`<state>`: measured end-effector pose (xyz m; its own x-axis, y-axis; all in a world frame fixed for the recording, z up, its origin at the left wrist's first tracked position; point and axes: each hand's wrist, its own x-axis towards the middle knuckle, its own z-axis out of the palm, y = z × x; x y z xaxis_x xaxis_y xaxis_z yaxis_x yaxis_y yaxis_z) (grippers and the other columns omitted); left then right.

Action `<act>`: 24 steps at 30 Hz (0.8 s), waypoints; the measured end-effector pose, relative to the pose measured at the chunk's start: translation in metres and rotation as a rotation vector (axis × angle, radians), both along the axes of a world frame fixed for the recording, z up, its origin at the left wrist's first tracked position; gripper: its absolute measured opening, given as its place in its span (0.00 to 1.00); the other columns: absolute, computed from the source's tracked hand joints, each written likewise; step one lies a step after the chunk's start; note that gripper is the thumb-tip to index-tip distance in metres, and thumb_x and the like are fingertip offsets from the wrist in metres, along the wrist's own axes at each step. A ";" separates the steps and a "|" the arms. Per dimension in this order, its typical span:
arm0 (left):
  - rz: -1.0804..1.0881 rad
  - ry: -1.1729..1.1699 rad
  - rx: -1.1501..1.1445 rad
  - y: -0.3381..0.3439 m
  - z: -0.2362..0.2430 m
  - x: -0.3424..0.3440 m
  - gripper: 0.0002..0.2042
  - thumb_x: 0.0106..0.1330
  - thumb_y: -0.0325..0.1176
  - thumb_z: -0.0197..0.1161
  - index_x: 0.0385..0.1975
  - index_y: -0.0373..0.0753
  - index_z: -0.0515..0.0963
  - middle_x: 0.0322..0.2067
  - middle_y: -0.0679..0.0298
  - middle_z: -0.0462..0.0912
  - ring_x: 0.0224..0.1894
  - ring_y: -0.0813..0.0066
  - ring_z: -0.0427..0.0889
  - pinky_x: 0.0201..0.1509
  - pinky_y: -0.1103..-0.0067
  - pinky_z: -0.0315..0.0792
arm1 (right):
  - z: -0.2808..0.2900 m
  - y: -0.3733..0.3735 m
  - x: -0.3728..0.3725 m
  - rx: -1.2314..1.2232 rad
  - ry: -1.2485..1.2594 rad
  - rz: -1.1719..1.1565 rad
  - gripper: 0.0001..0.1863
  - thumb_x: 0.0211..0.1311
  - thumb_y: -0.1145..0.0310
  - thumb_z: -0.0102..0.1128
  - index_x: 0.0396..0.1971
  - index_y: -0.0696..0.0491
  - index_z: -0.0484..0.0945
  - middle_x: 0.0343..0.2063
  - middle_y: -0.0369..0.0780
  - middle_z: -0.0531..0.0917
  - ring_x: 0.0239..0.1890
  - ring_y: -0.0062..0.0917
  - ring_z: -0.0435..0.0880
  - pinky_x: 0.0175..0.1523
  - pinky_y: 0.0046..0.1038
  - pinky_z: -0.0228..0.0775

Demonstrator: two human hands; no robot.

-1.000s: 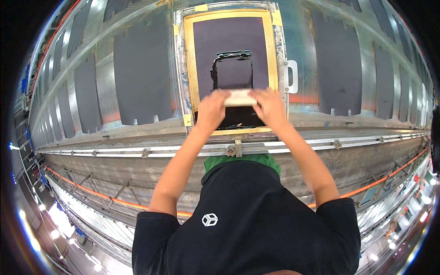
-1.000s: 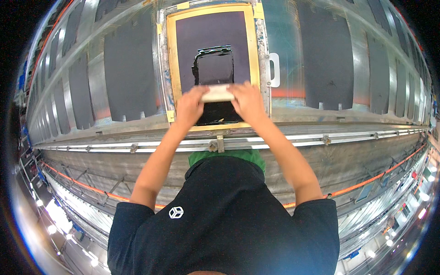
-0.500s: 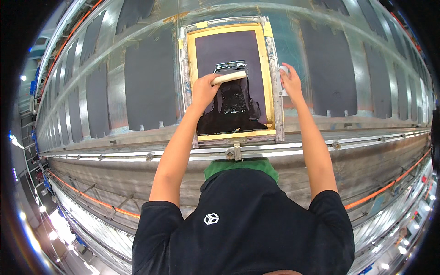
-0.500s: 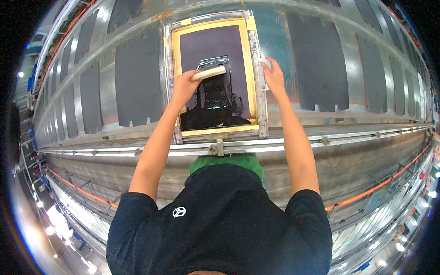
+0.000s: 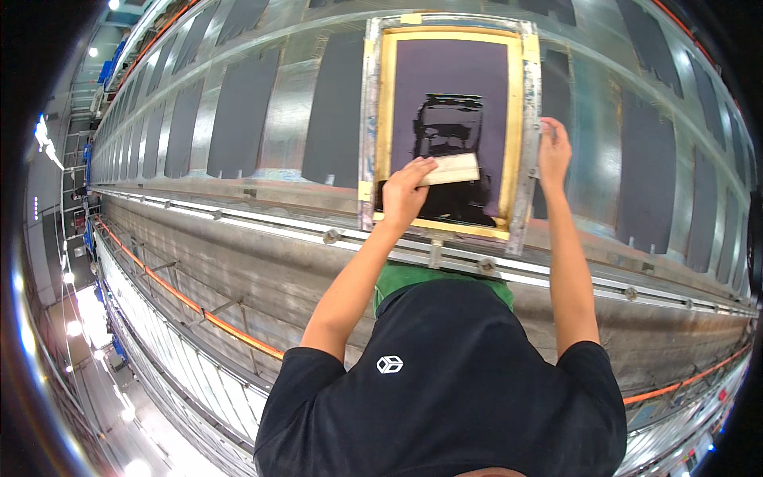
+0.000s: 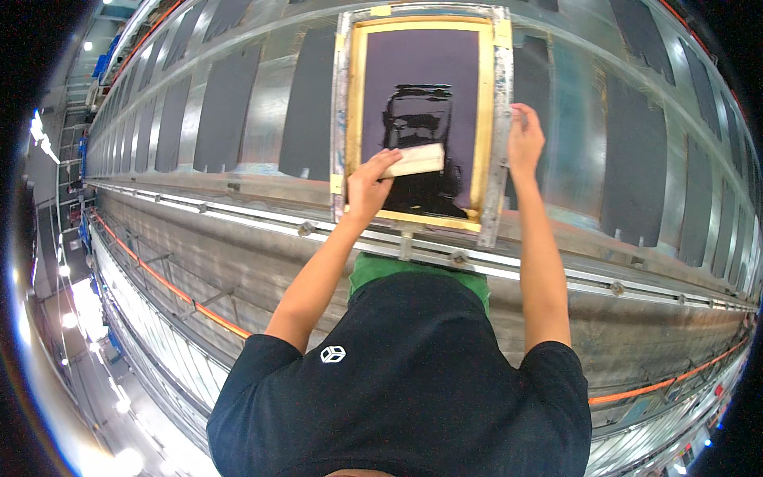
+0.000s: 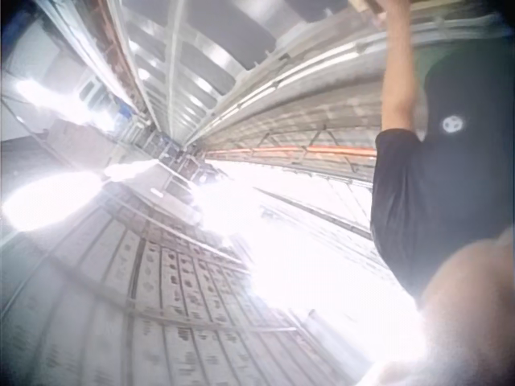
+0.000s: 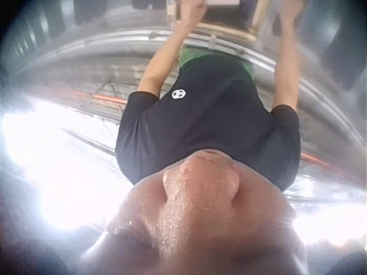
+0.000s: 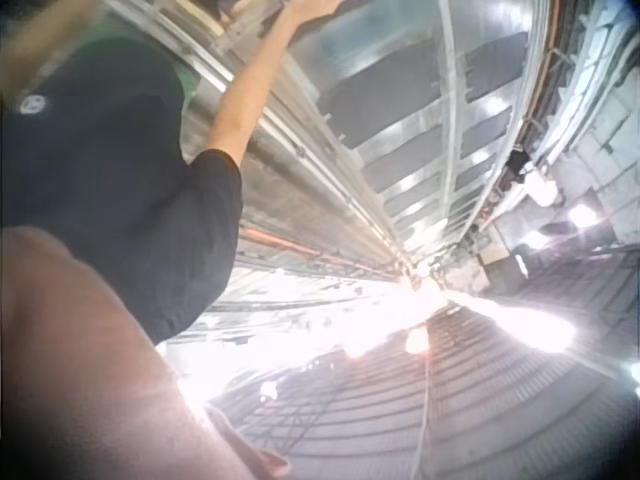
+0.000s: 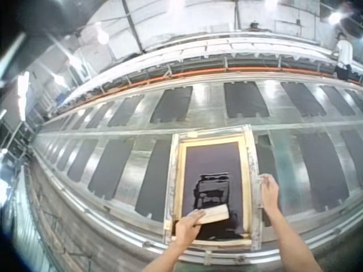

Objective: The person uses a squeegee to spread black ink across a screen-printing frame. They repeatedly pull the squeegee from top to bottom to ensure even coverage of the mesh. The person briefly moves the frame to a table and returns it to the press to continue spreading the ink.

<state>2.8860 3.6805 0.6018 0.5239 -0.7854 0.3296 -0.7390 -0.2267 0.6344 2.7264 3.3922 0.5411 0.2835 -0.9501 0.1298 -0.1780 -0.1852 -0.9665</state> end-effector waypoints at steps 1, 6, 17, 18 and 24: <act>0.014 -0.014 -0.002 0.018 0.001 0.021 0.24 0.51 0.13 0.64 0.49 0.39 0.85 0.52 0.56 0.86 0.59 0.57 0.83 0.63 0.69 0.77 | -0.001 0.023 0.026 -0.005 0.003 -0.003 0.13 0.74 0.57 0.58 0.46 0.49 0.83 0.21 0.33 0.74 0.24 0.15 0.66 0.32 0.25 0.62; 0.033 -0.046 0.058 0.098 0.011 0.125 0.23 0.51 0.15 0.65 0.48 0.42 0.84 0.51 0.60 0.87 0.58 0.57 0.83 0.58 0.68 0.79 | 0.004 0.115 0.129 0.037 0.019 -0.010 0.13 0.75 0.57 0.57 0.46 0.49 0.83 0.18 0.34 0.71 0.22 0.17 0.66 0.30 0.27 0.61; -0.169 0.052 0.106 0.057 0.009 0.235 0.15 0.58 0.22 0.64 0.45 0.40 0.85 0.48 0.55 0.87 0.48 0.53 0.86 0.52 0.67 0.79 | 0.014 0.133 0.154 0.139 0.460 0.002 0.13 0.71 0.59 0.61 0.49 0.48 0.83 0.20 0.37 0.76 0.25 0.29 0.75 0.37 0.35 0.69; -0.183 0.029 0.136 0.047 0.011 0.245 0.14 0.58 0.23 0.65 0.45 0.40 0.85 0.47 0.55 0.87 0.48 0.53 0.86 0.52 0.66 0.79 | 0.019 0.131 0.154 0.178 0.539 0.023 0.14 0.69 0.59 0.63 0.49 0.48 0.83 0.23 0.37 0.80 0.28 0.32 0.79 0.40 0.36 0.72; -0.167 0.056 0.257 0.010 0.027 0.267 0.13 0.59 0.26 0.65 0.44 0.40 0.85 0.42 0.53 0.88 0.45 0.51 0.86 0.51 0.66 0.79 | 0.096 0.146 0.210 -0.563 0.627 0.408 0.21 0.55 0.61 0.73 0.51 0.45 0.85 0.57 0.35 0.80 0.55 0.35 0.77 0.56 0.39 0.69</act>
<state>3.1531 3.6909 0.6290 0.3920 -0.9162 0.0831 -0.7450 -0.2632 0.6130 2.9361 3.5378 0.6374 0.7553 -0.6053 0.2514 -0.4543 -0.7600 -0.4648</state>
